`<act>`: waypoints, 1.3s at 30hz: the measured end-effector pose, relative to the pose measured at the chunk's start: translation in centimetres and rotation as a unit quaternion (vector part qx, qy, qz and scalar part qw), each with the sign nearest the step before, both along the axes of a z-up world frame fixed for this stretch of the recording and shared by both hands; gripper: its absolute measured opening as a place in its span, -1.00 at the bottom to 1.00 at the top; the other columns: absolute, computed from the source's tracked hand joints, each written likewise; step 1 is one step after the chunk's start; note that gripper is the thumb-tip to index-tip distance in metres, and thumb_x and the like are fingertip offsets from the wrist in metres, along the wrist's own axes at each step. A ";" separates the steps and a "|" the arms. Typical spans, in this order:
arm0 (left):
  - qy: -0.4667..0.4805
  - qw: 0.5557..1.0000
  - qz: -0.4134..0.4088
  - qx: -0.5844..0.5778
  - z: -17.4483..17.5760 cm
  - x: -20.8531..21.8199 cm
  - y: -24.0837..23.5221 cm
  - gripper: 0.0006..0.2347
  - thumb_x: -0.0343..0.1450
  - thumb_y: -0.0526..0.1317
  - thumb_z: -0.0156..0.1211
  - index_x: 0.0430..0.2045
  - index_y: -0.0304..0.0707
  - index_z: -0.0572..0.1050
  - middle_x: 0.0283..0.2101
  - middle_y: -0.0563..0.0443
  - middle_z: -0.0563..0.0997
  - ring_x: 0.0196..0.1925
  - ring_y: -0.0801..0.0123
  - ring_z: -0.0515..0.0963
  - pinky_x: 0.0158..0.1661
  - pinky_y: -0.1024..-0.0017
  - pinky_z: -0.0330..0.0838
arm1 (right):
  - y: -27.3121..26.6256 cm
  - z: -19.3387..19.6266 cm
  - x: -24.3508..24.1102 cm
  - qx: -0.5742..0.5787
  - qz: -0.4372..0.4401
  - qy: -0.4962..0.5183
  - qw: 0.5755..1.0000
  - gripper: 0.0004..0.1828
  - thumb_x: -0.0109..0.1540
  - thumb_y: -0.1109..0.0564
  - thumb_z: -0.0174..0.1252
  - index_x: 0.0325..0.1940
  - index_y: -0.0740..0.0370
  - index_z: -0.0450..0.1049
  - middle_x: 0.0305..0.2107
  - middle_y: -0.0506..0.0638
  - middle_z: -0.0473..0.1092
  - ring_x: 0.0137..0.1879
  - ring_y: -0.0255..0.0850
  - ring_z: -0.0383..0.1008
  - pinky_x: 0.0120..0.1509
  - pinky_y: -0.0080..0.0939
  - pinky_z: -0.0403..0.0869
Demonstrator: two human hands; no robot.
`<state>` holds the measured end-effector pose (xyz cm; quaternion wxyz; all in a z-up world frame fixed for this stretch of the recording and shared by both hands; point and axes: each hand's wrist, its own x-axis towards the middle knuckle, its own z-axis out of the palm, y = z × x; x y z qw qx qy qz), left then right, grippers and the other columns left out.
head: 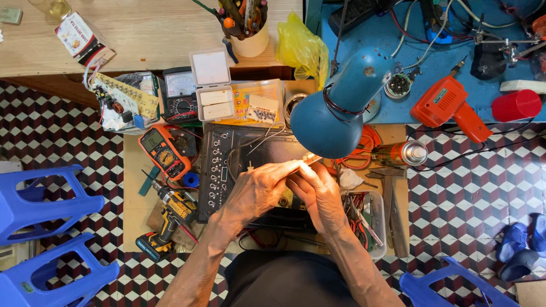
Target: The person holds a long green circuit board and uses a red soldering iron to apply solder to several points on the board. They repeatedly flip the board to access different sides and continue soldering under a blue desk lamp.
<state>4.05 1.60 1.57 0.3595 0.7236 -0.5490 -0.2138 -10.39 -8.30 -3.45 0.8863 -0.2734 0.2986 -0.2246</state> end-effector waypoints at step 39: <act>0.004 0.999 -0.045 -0.011 1.8 4.0 -0.1 -0.64 0.42 -0.30 0.14 0.13 -0.01 0.49 0.06 -0.07 0.64 0.04 -0.02 0.61 -0.01 0.15 0.52 | 0.5 2.6 2.4 -0.047 -0.030 -0.025 0.998 -0.48 0.29 0.13 0.21 0.27 0.34 0.24 0.14 0.15 0.37 0.29 -0.03 0.44 0.46 0.04 0.43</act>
